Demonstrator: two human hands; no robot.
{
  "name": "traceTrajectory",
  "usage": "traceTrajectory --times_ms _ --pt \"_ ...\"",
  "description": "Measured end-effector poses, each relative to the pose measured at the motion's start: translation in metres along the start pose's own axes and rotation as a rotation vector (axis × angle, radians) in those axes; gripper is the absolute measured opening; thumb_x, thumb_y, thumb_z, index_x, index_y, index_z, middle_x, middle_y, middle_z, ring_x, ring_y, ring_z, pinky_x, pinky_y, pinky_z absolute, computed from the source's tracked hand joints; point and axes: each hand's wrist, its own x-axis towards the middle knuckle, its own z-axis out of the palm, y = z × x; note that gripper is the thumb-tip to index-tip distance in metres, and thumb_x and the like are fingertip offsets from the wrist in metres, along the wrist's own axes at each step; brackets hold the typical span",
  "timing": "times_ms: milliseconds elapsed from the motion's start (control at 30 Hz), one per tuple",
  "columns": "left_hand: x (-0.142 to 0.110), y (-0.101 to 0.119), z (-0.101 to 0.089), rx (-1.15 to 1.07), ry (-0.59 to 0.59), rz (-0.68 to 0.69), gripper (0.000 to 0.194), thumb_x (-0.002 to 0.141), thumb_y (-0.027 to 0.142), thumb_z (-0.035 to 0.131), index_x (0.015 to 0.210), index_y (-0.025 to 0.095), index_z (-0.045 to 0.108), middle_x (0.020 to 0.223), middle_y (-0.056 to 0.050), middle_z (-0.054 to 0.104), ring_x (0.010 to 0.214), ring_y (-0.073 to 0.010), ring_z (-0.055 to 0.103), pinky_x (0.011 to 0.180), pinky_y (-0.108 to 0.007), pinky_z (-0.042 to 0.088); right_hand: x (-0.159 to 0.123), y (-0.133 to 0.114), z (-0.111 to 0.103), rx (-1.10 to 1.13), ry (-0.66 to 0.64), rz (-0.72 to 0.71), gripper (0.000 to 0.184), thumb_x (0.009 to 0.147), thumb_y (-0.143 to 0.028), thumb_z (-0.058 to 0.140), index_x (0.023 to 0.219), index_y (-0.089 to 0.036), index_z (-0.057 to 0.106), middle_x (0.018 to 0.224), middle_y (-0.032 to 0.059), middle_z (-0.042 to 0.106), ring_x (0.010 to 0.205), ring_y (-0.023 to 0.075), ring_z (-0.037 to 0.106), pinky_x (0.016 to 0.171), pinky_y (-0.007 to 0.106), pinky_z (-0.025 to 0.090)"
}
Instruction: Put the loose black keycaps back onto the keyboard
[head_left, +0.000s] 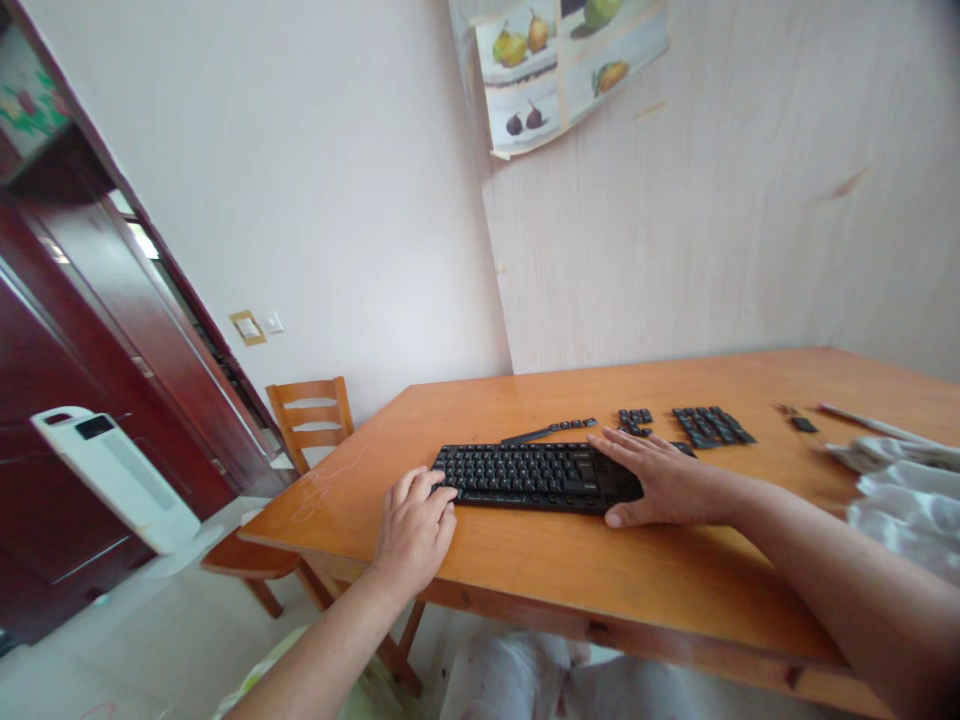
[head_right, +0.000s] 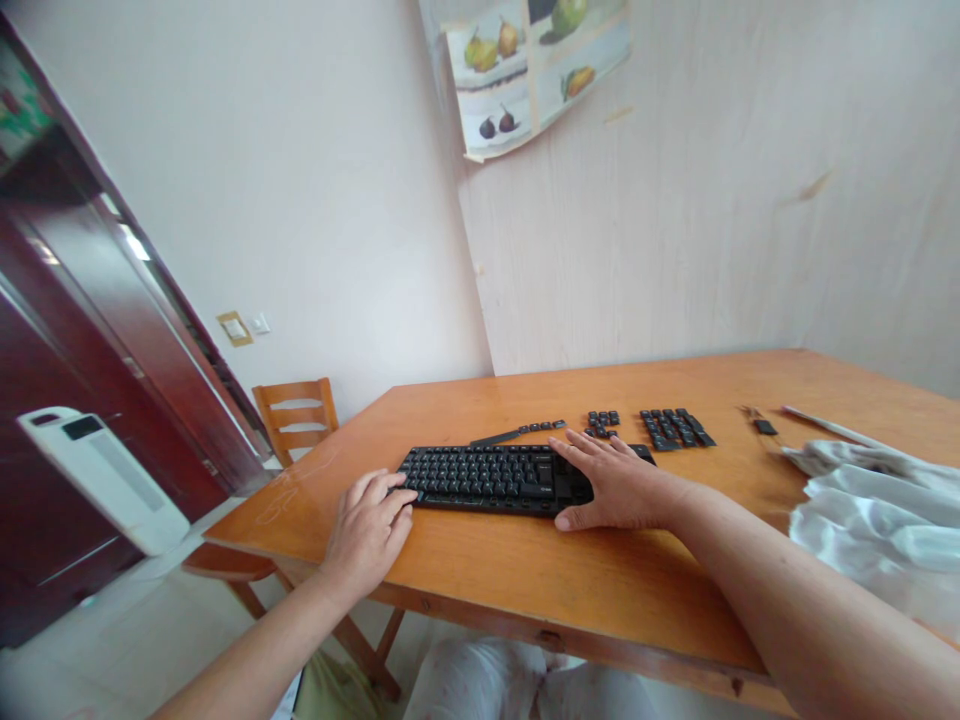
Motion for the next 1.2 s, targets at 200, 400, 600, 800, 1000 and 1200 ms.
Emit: traceTrajectory --times_ms 200,400,600,800,1000,1200 --pt "0.000 0.001 -0.001 0.002 0.027 -0.032 0.026 0.089 0.023 0.053 0.112 0.021 0.065 0.126 -0.010 0.061 0.123 -0.0293 0.048 0.108 -0.049 0.037 0.001 0.001 0.001 0.015 0.023 -0.002 0.117 0.066 -0.081 0.062 0.157 -0.021 0.021 0.161 0.0169 0.017 0.147 0.0412 0.014 0.118 0.062 0.013" --pt "0.001 -0.004 0.000 -0.030 0.042 -0.040 0.021 0.089 0.028 0.056 0.107 0.024 0.067 0.124 -0.008 0.062 0.120 -0.0285 0.051 0.105 -0.047 0.039 0.000 0.004 0.002 0.035 0.047 -0.017 0.115 0.066 -0.080 0.063 0.157 -0.023 0.023 0.161 0.0161 0.018 0.146 0.0402 0.017 0.118 0.061 0.015" --pt "0.034 -0.010 0.000 -0.133 0.080 -0.054 0.023 0.090 0.032 0.057 0.110 0.024 0.065 0.116 -0.006 0.066 0.112 -0.0250 0.056 0.098 -0.043 0.043 0.001 0.003 -0.003 0.103 0.176 -0.025 0.098 0.080 -0.075 0.054 0.156 -0.019 0.027 0.159 0.0148 0.027 0.146 0.0349 0.025 0.117 0.055 0.026" --pt "0.094 -0.011 0.014 -0.240 0.000 0.006 0.017 0.089 0.031 0.058 0.099 0.023 0.068 0.102 -0.004 0.070 0.103 -0.0228 0.060 0.091 -0.037 0.045 0.006 0.005 -0.007 0.106 0.418 0.018 0.075 0.091 -0.064 0.046 0.149 -0.018 0.041 0.148 0.0147 0.048 0.137 0.0312 0.043 0.114 0.050 0.036" --pt "0.141 0.000 0.051 -0.362 -0.189 0.069 0.016 0.086 0.031 0.061 0.095 0.023 0.072 0.094 -0.003 0.071 0.094 -0.0201 0.062 0.085 -0.032 0.046 0.008 0.011 -0.013 0.047 0.579 0.042 0.062 0.095 -0.057 0.044 0.143 -0.017 0.049 0.134 0.0153 0.060 0.126 0.0303 0.054 0.107 0.049 0.044" --pt "0.173 0.012 0.083 -0.368 -0.385 0.102 0.018 0.081 0.033 0.065 0.091 0.021 0.074 0.096 -0.005 0.072 0.093 -0.0200 0.064 0.083 -0.030 0.048 0.006 0.016 -0.018 0.013 0.648 0.095 0.059 0.096 -0.054 0.043 0.142 -0.017 0.049 0.128 0.0153 0.063 0.120 0.0307 0.057 0.101 0.049 0.047"
